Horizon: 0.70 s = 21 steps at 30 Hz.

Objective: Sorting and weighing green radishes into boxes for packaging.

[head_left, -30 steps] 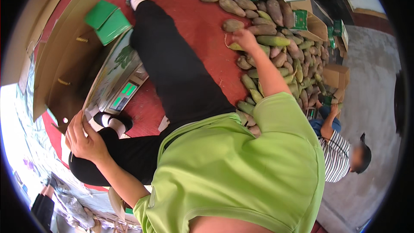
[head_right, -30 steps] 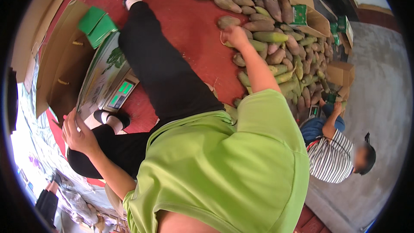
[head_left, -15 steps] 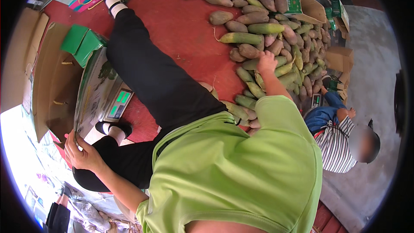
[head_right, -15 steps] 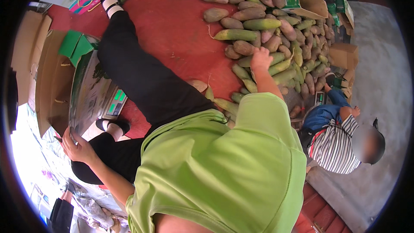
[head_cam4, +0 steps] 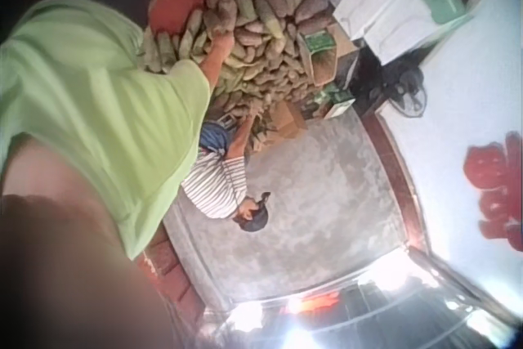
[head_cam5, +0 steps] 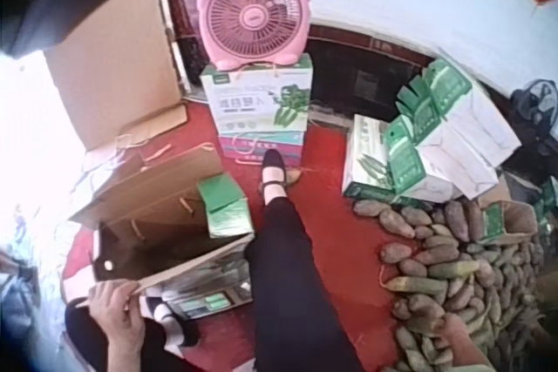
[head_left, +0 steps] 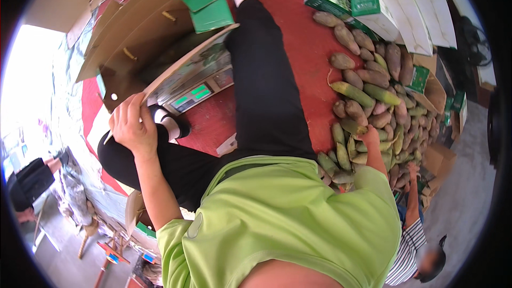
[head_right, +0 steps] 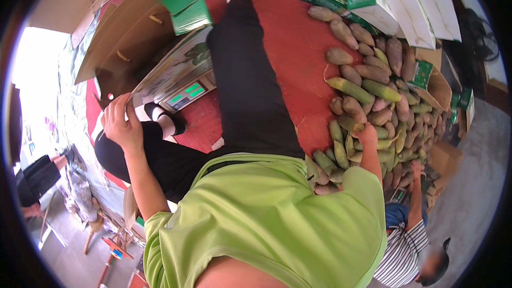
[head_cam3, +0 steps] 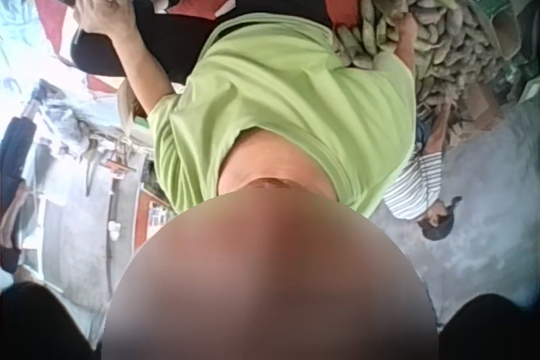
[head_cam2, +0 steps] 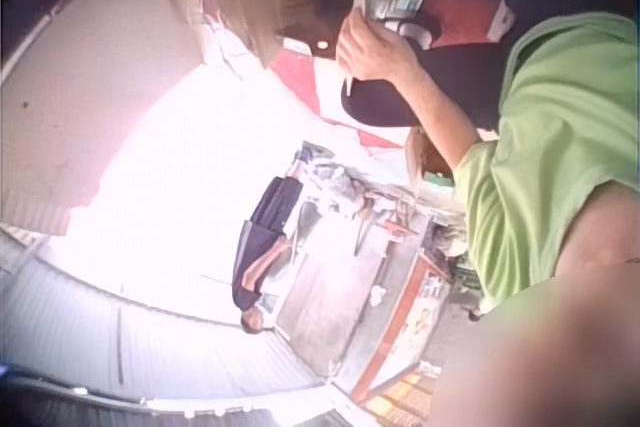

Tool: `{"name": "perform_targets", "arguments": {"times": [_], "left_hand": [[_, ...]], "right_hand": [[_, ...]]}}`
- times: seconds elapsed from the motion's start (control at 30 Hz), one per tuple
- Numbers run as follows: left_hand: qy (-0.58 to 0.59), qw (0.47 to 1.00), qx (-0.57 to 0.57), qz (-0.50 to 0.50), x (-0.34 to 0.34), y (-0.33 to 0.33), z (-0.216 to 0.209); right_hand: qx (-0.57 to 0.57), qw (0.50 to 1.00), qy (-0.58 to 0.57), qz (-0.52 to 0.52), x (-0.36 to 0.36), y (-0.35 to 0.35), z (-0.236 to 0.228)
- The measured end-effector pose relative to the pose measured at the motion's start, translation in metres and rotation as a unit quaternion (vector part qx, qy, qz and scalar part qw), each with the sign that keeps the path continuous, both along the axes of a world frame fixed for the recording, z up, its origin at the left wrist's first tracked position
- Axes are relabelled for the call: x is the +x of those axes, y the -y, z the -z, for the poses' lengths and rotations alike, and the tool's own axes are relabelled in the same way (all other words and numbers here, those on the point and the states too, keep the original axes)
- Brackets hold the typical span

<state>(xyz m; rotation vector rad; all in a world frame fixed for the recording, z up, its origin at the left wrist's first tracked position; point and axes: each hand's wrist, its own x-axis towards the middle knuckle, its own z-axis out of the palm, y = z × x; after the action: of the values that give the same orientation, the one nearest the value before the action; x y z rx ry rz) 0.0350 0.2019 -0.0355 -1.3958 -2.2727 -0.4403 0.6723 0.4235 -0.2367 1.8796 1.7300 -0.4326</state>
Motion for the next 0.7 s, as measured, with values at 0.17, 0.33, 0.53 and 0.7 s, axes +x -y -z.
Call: {"name": "perform_targets", "arguments": {"times": [0.17, 0.33, 0.53, 0.7], "left_hand": [[0.009, 1.000, 0.003, 0.017, -0.004, 0.001, -0.001], [0.023, 0.999, 0.002, 0.026, -0.005, 0.007, -0.004], [0.039, 0.999, 0.014, 0.034, -0.006, 0.009, -0.006], [0.045, 0.998, 0.027, 0.046, -0.008, 0.010, -0.006]], "right_hand": [[0.012, 1.000, -0.028, -0.007, -0.031, -0.006, -0.007], [-0.005, 0.999, 0.017, -0.047, -0.090, -0.018, -0.037], [0.118, 0.978, -0.152, -0.080, -0.160, -0.054, -0.098], [0.188, 0.862, -0.452, -0.130, -0.257, -0.088, -0.171]]}}
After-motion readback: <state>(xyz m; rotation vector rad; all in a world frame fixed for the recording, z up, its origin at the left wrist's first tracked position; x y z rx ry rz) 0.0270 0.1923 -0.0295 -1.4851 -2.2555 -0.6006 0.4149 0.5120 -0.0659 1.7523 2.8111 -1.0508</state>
